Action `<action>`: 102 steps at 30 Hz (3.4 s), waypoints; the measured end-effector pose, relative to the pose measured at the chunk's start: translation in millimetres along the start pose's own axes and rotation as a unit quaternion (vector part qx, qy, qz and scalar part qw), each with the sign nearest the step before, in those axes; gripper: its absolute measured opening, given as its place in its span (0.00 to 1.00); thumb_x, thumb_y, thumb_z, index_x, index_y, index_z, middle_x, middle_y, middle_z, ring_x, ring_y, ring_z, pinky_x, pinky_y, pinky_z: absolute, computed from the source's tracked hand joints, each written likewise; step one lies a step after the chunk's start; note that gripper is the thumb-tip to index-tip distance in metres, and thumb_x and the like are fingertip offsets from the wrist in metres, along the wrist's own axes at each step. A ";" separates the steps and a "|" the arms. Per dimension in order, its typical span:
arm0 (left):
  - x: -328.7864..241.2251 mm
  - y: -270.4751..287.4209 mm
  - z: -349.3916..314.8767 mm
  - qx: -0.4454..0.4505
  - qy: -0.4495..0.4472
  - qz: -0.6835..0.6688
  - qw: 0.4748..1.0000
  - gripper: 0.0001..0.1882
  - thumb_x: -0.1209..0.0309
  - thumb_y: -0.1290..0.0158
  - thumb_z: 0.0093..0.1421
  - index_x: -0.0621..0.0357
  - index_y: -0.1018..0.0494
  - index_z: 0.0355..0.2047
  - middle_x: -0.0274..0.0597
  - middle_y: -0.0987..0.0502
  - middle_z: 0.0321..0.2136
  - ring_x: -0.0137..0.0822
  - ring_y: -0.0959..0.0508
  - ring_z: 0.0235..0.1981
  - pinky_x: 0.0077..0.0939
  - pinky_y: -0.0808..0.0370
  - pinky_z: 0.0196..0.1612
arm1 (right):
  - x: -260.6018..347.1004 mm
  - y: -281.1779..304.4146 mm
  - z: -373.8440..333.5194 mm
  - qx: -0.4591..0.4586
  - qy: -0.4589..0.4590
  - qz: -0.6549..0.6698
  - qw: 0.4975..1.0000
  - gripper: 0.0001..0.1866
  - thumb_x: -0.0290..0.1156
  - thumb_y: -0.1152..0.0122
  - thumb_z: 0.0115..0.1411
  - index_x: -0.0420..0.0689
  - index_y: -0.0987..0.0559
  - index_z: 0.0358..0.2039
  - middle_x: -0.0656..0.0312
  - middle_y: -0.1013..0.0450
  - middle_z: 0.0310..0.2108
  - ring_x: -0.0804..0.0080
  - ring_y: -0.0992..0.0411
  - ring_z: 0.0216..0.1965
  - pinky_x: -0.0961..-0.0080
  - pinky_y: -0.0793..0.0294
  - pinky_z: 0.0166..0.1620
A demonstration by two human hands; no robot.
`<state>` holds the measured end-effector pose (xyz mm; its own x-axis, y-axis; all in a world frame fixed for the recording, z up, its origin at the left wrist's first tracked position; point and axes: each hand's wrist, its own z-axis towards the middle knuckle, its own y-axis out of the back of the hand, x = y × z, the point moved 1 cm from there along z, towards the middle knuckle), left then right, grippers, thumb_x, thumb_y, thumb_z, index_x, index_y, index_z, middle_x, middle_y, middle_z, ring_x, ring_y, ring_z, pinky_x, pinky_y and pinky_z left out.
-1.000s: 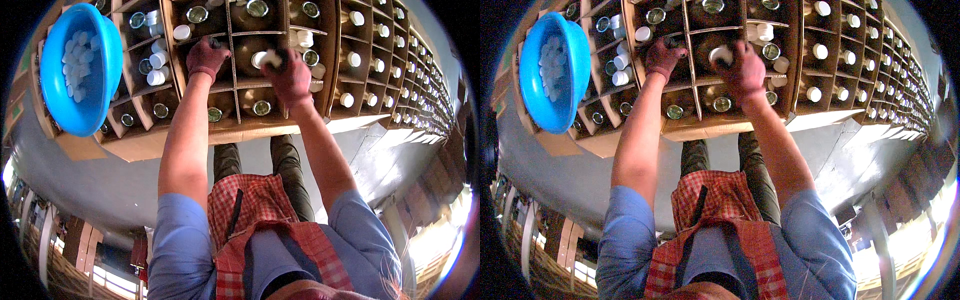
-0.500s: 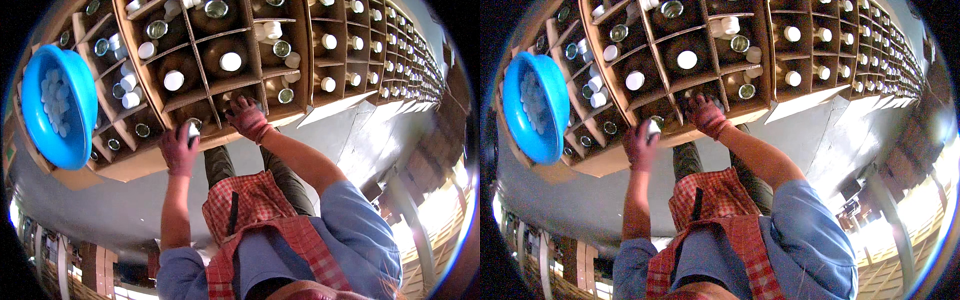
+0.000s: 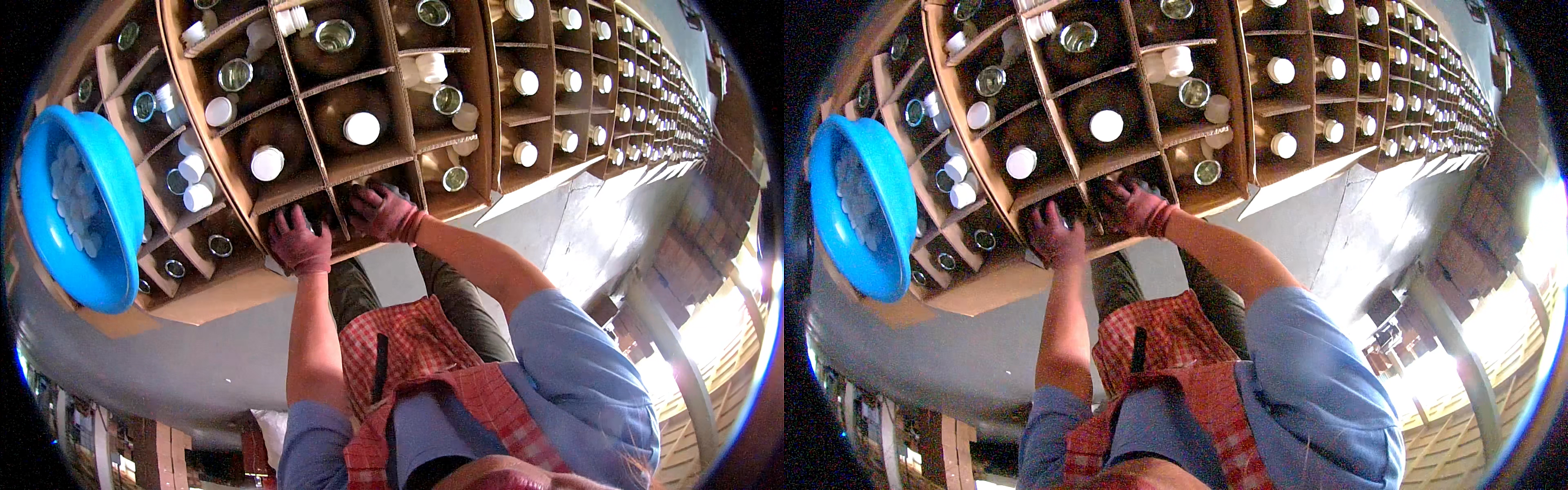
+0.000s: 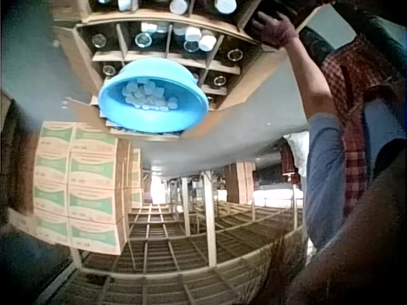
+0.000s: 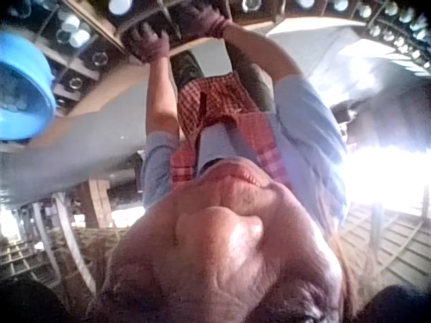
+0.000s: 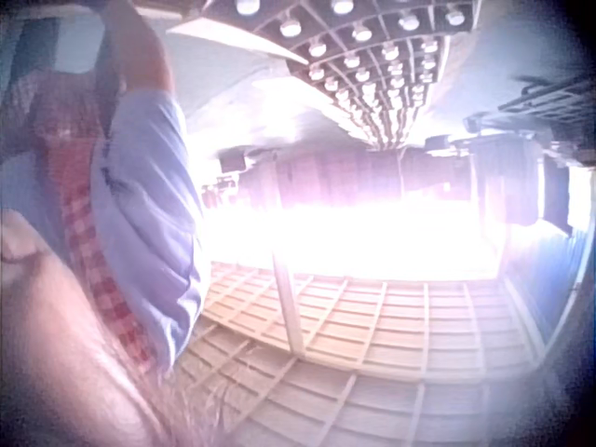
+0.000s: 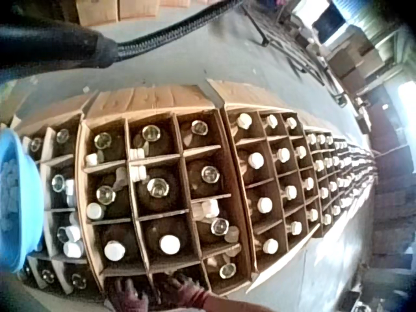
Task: The person places white plastic caps onto the openings of brown glass bottles arranged in a cardboard tray. They pick up caps from a blue bowl and screw them onto the bottles one by one, working systematically across the tray.
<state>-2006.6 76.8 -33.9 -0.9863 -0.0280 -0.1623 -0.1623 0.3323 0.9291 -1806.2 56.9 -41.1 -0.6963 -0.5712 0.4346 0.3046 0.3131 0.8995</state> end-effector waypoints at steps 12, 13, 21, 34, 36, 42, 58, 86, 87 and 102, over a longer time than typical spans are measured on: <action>-7.6 -1.3 3.6 0.013 0.041 0.012 0.999 0.33 0.59 0.40 0.43 0.48 0.35 0.51 0.53 0.38 0.55 0.56 0.37 0.54 0.52 0.38 0.54 | -138.0 159.3 15.2 -0.211 -0.604 0.194 0.744 0.18 0.45 0.41 0.55 0.45 0.26 0.39 0.52 0.24 0.37 0.50 0.26 0.38 0.62 0.27 0.40; -14.0 2.1 7.0 0.023 0.036 0.016 0.999 0.33 0.59 0.40 0.43 0.48 0.35 0.51 0.53 0.38 0.55 0.57 0.37 0.54 0.52 0.38 0.54 | -159.5 149.9 17.7 -0.153 -0.625 0.161 0.749 0.20 0.47 0.40 0.54 0.45 0.27 0.39 0.52 0.24 0.37 0.50 0.26 0.38 0.62 0.27 0.40; -7.2 1.6 5.8 0.066 0.075 0.008 0.995 0.33 0.60 0.40 0.43 0.48 0.35 0.51 0.53 0.37 0.55 0.57 0.39 0.56 0.51 0.38 0.54 | -175.0 143.2 9.3 -0.259 -0.519 0.354 0.733 0.31 0.27 0.30 0.40 0.42 0.26 0.49 0.62 0.24 0.40 0.77 0.27 0.41 0.79 0.28 0.46; -12.0 9.6 6.4 0.036 0.048 0.020 0.998 0.33 0.61 0.39 0.41 0.50 0.34 0.49 0.53 0.36 0.53 0.57 0.38 0.54 0.51 0.38 0.55 | -235.1 150.5 98.7 -0.019 -0.468 0.022 0.883 0.29 0.57 0.45 0.53 0.63 0.30 0.55 0.59 0.46 0.63 0.53 0.55 0.66 0.51 0.52 0.64; -6.6 3.6 3.5 0.024 0.047 0.023 0.998 0.33 0.61 0.39 0.40 0.50 0.34 0.49 0.53 0.35 0.52 0.57 0.37 0.53 0.52 0.39 0.55 | -241.4 151.7 102.2 -0.054 -0.502 0.073 0.860 0.32 0.62 0.49 0.53 0.59 0.30 0.55 0.58 0.45 0.63 0.54 0.53 0.65 0.48 0.51 0.62; -9.8 8.4 5.5 0.015 0.015 0.007 1.000 0.34 0.61 0.39 0.38 0.50 0.34 0.49 0.54 0.35 0.52 0.57 0.36 0.52 0.54 0.39 0.54 | -272.0 141.0 75.1 -0.179 -0.495 0.158 0.835 0.30 0.61 0.60 0.59 0.49 0.25 0.46 0.47 0.27 0.41 0.45 0.31 0.44 0.57 0.31 0.46; 1.9 -4.8 2.6 0.012 0.042 0.022 0.999 0.32 0.62 0.40 0.40 0.52 0.33 0.49 0.58 0.35 0.52 0.59 0.36 0.53 0.52 0.37 0.54 | -270.3 141.1 47.1 -0.300 -0.442 0.278 0.799 0.19 0.39 0.43 0.59 0.44 0.26 0.48 0.55 0.24 0.38 0.71 0.29 0.39 0.75 0.31 0.42; -242.9 29.8 160.7 0.043 -0.374 0.060 0.925 0.14 0.73 0.54 0.53 0.59 0.30 0.41 0.42 0.32 0.46 0.44 0.32 0.48 0.37 0.28 0.46 | -269.3 263.9 101.8 -0.161 -0.403 -0.046 0.900 0.17 0.28 0.36 0.50 0.42 0.24 0.42 0.58 0.23 0.32 0.67 0.25 0.36 0.73 0.26 0.40; -243.3 21.4 159.2 0.038 -0.368 0.092 0.924 0.14 0.72 0.54 0.53 0.59 0.30 0.41 0.42 0.32 0.46 0.44 0.33 0.48 0.36 0.27 0.45 | -282.1 269.9 123.4 -0.081 -0.394 -0.062 0.913 0.19 0.35 0.40 0.52 0.47 0.26 0.46 0.56 0.26 0.40 0.63 0.29 0.44 0.68 0.28 0.45; -238.1 58.4 159.3 -0.057 -0.476 -0.108 0.871 0.13 0.67 0.49 0.51 0.57 0.29 0.37 0.46 0.30 0.29 0.43 0.27 0.31 0.32 0.27 0.22 | -387.4 193.3 192.1 0.064 -0.274 -0.324 0.903 0.20 0.43 0.58 0.62 0.47 0.20 0.39 0.56 0.23 0.40 0.61 0.25 0.41 0.65 0.24 0.39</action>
<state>-1776.7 253.0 6.0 -0.4702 0.7348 -0.4888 -0.3965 0.3189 0.8609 -1602.3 484.4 -44.0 -0.9292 -0.2164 -0.2997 -0.3354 0.1531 0.9295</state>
